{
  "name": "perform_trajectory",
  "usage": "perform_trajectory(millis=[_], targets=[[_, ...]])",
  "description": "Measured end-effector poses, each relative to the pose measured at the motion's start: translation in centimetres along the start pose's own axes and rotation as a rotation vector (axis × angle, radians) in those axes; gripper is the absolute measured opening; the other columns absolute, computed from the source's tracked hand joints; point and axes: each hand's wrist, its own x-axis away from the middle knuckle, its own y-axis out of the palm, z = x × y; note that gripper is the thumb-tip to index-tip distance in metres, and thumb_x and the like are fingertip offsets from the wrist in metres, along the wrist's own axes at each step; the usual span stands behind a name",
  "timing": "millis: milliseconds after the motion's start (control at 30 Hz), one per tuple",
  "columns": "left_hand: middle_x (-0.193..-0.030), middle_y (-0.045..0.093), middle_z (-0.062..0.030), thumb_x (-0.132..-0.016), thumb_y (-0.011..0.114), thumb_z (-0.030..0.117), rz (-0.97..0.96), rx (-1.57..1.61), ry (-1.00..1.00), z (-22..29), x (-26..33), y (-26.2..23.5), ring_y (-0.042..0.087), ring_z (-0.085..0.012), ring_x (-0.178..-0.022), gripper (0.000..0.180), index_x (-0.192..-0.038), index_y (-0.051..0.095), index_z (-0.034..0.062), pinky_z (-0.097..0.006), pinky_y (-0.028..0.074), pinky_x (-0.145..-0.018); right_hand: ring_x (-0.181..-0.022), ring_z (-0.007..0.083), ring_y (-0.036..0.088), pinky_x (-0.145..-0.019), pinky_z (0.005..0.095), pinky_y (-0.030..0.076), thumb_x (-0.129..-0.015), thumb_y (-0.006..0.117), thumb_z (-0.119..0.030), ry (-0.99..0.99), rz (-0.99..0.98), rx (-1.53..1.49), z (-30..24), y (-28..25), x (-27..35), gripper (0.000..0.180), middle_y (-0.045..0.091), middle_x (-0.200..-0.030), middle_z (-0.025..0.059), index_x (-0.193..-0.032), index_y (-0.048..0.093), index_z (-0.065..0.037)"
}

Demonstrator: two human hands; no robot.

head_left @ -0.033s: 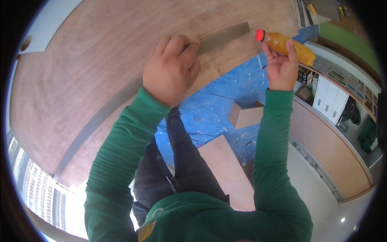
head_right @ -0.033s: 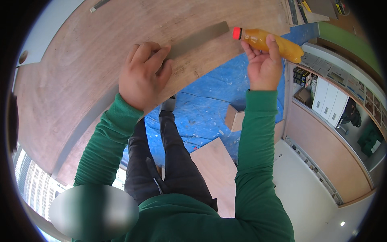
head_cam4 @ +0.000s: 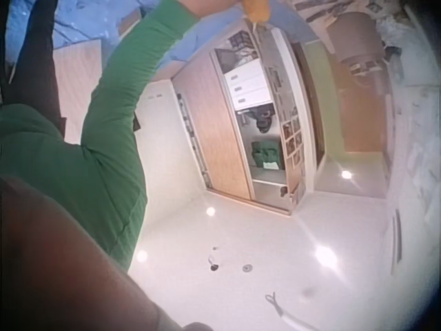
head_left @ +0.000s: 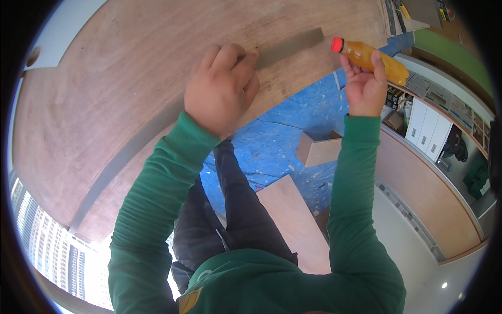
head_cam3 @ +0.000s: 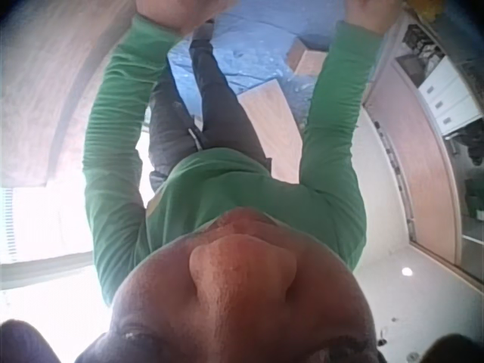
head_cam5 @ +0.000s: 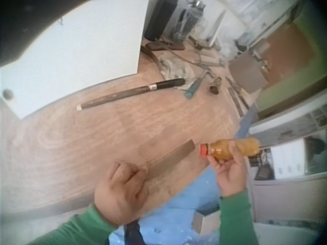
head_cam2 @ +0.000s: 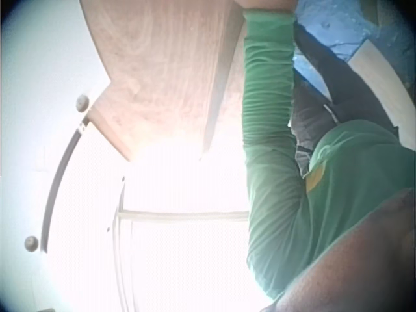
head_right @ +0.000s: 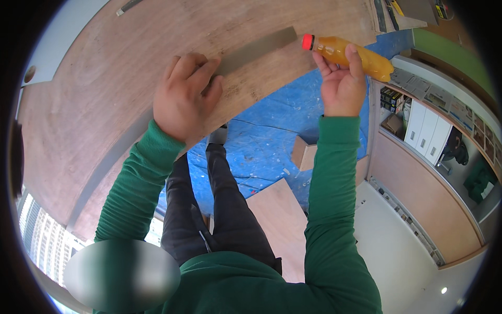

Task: The person positions a white cabinet door against a wall, then sands a long strip of wood veneer on a workbench using a sanding block. Finally, the person applies wood glue from a bottle along the edge of the veneer strip.

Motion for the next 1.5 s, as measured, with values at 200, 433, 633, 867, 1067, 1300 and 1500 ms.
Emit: perform_trajectory(millis=[200, 433, 633, 867, 1067, 1300, 1500], targets=[[-0.1, 0.067, -0.0046, -0.08, 0.08, 0.012, 0.038, -0.057, 0.034, -1.1, -0.6, 0.6, 0.064, -0.0257, -0.087, 0.03, -0.109, 0.079, 0.0063, -0.039, 0.055, -0.077, -0.119, 0.0376, 0.067, -0.102, 0.0563, 0.061, -0.099, 0.075, -0.019, -0.023, 0.011, 0.001, 0.4, 1.2, -1.4, 0.039, 0.066, -0.125, 0.0193, -0.128, 0.056, 0.001], [-0.099, 0.065, -0.0014, -0.081, 0.075, 0.013, 0.058, -0.054, 0.018, -1.0, -0.4, 0.8, 0.062, -0.0239, -0.09, 0.027, -0.107, 0.078, 0.0092, -0.039, 0.054, -0.078, -0.117, 0.0344, 0.069, -0.098, 0.0538, 0.062, -0.098, 0.077, -0.021, -0.015, -0.045, 0.046, 0.7, 1.6, -2.6, 0.043, 0.067, -0.123, 0.0178, -0.128, 0.056, -0.001], [-0.099, 0.065, -0.0007, -0.081, 0.076, 0.012, 0.062, -0.042, 0.001, -1.0, -0.4, 0.8, 0.063, -0.0235, -0.09, 0.026, -0.107, 0.079, 0.0099, -0.039, 0.053, -0.078, -0.112, 0.032, 0.071, -0.096, 0.0525, 0.063, -0.096, 0.079, -0.022, -0.029, -0.034, 0.112, 0.9, 1.9, -3.0, 0.045, 0.068, -0.121, 0.0164, -0.128, 0.056, -0.001], [-0.1, 0.066, 0.0006, -0.08, 0.077, 0.015, 0.063, -0.068, -0.014, -0.9, -0.5, 0.7, 0.062, -0.0223, -0.095, 0.025, -0.105, 0.08, 0.0109, -0.039, 0.049, -0.082, -0.109, 0.0312, 0.072, -0.092, 0.0517, 0.065, -0.094, 0.08, -0.02, -0.05, -0.044, 0.142, 1.1, 2.2, -3.0, 0.043, 0.069, -0.118, 0.0155, -0.126, 0.059, -0.001], [-0.099, 0.065, 0.0025, -0.079, 0.078, 0.017, 0.077, -0.077, -0.02, -1.1, -0.5, 0.7, 0.059, -0.0212, -0.095, 0.022, -0.101, 0.08, 0.0118, -0.038, 0.046, -0.081, -0.102, 0.0303, 0.074, -0.088, 0.0505, 0.067, -0.093, 0.081, -0.016, -0.111, -0.061, 0.182, 1.3, 3.3, -2.4, 0.04, 0.069, -0.116, 0.0146, -0.124, 0.06, 0.0], [-0.096, 0.063, 0.0023, -0.078, 0.077, 0.017, 0.078, -0.071, -0.037, -1.2, -0.6, 0.7, 0.058, -0.021, -0.094, 0.021, -0.099, 0.08, 0.012, -0.038, 0.045, -0.08, -0.097, 0.0236, 0.074, -0.083, 0.0418, 0.067, -0.091, 0.083, -0.009, -0.294, -0.098, 0.35, 1.6, 4.8, -1.6, 0.031, 0.072, -0.11, 0.0126, -0.115, 0.065, 0.001], [-0.095, 0.062, 0.0021, -0.078, 0.077, 0.017, 0.073, -0.068, -0.043, -1.1, -0.7, 0.6, 0.058, -0.0211, -0.093, 0.02, -0.098, 0.079, 0.0122, -0.039, 0.045, -0.079, -0.094, 0.0149, 0.071, -0.084, 0.0293, 0.059, -0.088, 0.087, -0.006, -0.489, -0.208, 0.585, 2.1, 5.4, -1.0, 0.031, 0.074, -0.106, 0.0092, -0.111, 0.068, 0.001]])
